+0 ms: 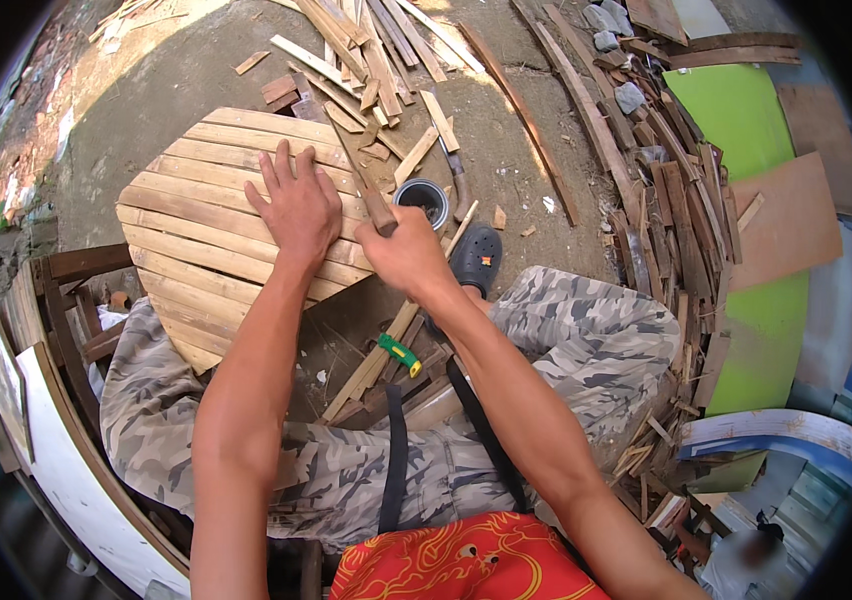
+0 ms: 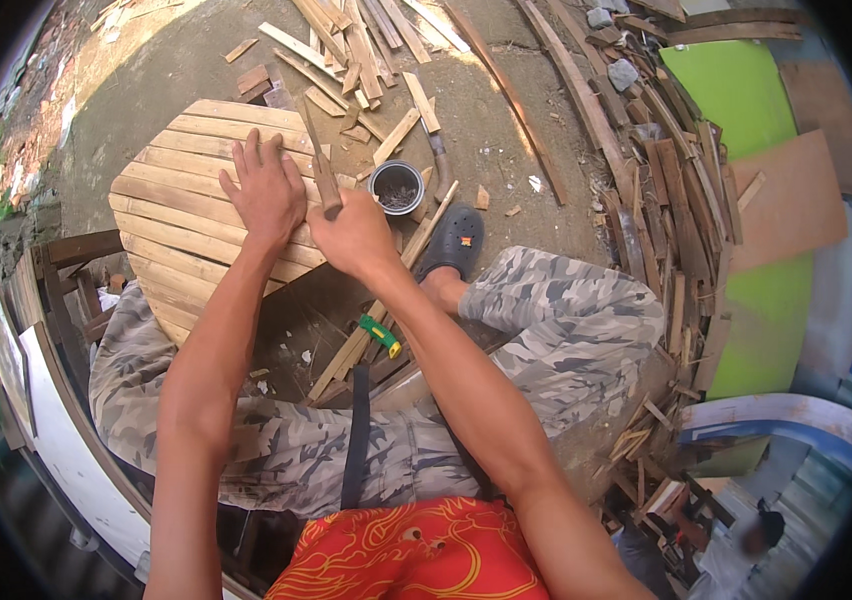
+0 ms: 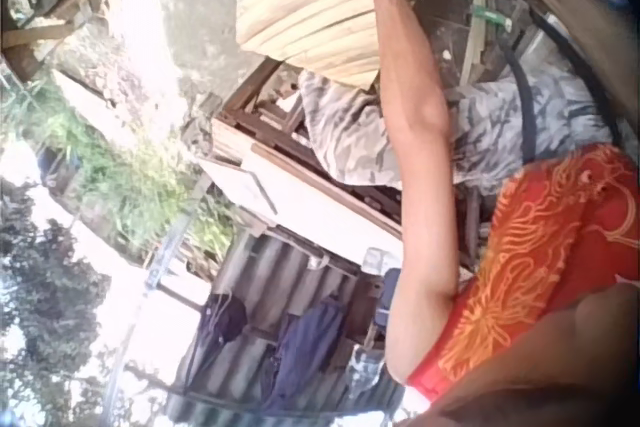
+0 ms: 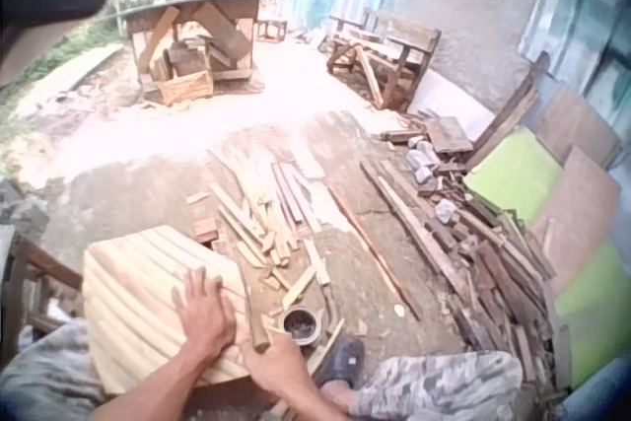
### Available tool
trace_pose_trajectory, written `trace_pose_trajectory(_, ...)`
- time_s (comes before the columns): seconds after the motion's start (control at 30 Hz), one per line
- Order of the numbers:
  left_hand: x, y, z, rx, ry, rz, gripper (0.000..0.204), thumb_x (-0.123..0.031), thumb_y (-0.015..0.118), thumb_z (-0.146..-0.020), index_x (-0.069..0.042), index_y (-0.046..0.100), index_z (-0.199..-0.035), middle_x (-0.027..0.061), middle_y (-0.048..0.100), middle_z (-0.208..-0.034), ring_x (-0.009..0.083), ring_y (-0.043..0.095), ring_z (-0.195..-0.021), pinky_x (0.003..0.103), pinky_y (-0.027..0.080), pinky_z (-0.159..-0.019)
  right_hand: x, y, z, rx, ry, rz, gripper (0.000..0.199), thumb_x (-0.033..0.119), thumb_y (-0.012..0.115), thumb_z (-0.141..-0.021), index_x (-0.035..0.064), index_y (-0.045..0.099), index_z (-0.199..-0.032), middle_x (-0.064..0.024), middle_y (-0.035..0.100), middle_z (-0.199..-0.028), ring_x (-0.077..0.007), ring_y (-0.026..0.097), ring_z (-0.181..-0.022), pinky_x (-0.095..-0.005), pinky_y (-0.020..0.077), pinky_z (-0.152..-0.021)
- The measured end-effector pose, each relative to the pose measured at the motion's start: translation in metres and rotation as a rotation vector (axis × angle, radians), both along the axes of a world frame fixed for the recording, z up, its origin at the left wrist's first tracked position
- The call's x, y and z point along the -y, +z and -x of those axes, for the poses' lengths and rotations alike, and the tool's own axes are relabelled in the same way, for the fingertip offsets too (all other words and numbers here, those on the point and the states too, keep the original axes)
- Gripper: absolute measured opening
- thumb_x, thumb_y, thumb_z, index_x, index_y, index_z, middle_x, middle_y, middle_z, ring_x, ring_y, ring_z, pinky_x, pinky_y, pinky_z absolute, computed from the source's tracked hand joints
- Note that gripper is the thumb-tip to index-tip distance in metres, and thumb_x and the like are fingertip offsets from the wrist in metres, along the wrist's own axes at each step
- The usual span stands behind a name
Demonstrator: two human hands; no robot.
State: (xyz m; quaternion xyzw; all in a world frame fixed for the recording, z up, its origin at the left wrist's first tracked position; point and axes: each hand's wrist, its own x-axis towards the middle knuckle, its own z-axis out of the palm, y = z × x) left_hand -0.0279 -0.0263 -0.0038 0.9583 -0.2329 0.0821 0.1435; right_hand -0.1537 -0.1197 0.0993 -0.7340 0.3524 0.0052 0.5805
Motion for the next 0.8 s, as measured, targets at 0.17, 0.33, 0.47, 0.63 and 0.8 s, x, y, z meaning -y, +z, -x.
trace_pose_trajectory(0.17,0.003,-0.003,0.002,0.007,-0.016,0.033,0.034,-0.026,0.055,-0.099,-0.014,0.063,-0.13,0.0146,0.046,-0.157,0.0412,0.033,-0.151,0.073,0.02,-0.116,-0.021,0.102,0.164,-0.123,0.066,-0.147,0.024,0.011,0.069,-0.096,0.0008,0.059,-0.077,0.0017,0.051,-0.063,-0.0067,0.045,-0.061,-0.0286,0.038,-0.055)
trace_pose_trajectory(0.33,0.005,0.002,0.0,-0.029,0.014,0.002,0.033,-0.026,0.055,-0.099,-0.014,0.063,-0.129,0.015,0.045,-0.157,0.0417,0.032,-0.152,0.074,0.018,-0.117,0.0,0.033,0.057,-0.038,0.099,-0.007,0.027,0.021,0.066,-0.093,-0.0032,0.062,-0.082,-0.0102,0.058,-0.062,-0.0183,0.053,-0.054,-0.0395,0.0443,-0.055)
trace_pose_trajectory(0.47,0.004,0.003,0.001,-0.026,0.013,0.053,0.032,-0.026,0.054,-0.101,-0.014,0.064,-0.129,0.0131,0.046,-0.156,0.0406,0.031,-0.152,0.074,0.017,-0.117,0.01,-0.02,-0.018,-0.038,0.03,0.024,0.032,0.024,0.067,-0.089,-0.0071,0.063,-0.086,-0.0164,0.062,-0.063,-0.0265,0.059,-0.055,-0.043,0.05,-0.06)
trace_pose_trajectory(0.63,0.003,0.001,0.0,-0.033,0.022,0.003,0.031,-0.026,0.054,-0.102,-0.016,0.065,-0.129,0.0118,0.045,-0.157,0.0395,0.031,-0.152,0.073,0.017,-0.118,-0.021,0.079,0.123,-0.124,0.061,-0.066,0.023,0.018,0.067,-0.097,-0.001,0.064,-0.085,-0.0065,0.055,-0.06,-0.0142,0.052,-0.056,-0.036,0.043,-0.055)
trace_pose_trajectory(0.8,0.005,0.003,-0.002,-0.026,0.032,0.011,0.029,-0.025,0.056,-0.101,-0.018,0.066,-0.127,0.0116,0.047,-0.156,0.0406,0.033,-0.151,0.073,0.019,-0.117,-0.021,0.095,0.128,0.005,0.048,-0.04,0.024,0.014,0.071,-0.094,0.0002,0.06,-0.078,-0.0022,0.055,-0.063,-0.0082,0.047,-0.06,-0.0326,0.0397,-0.055)
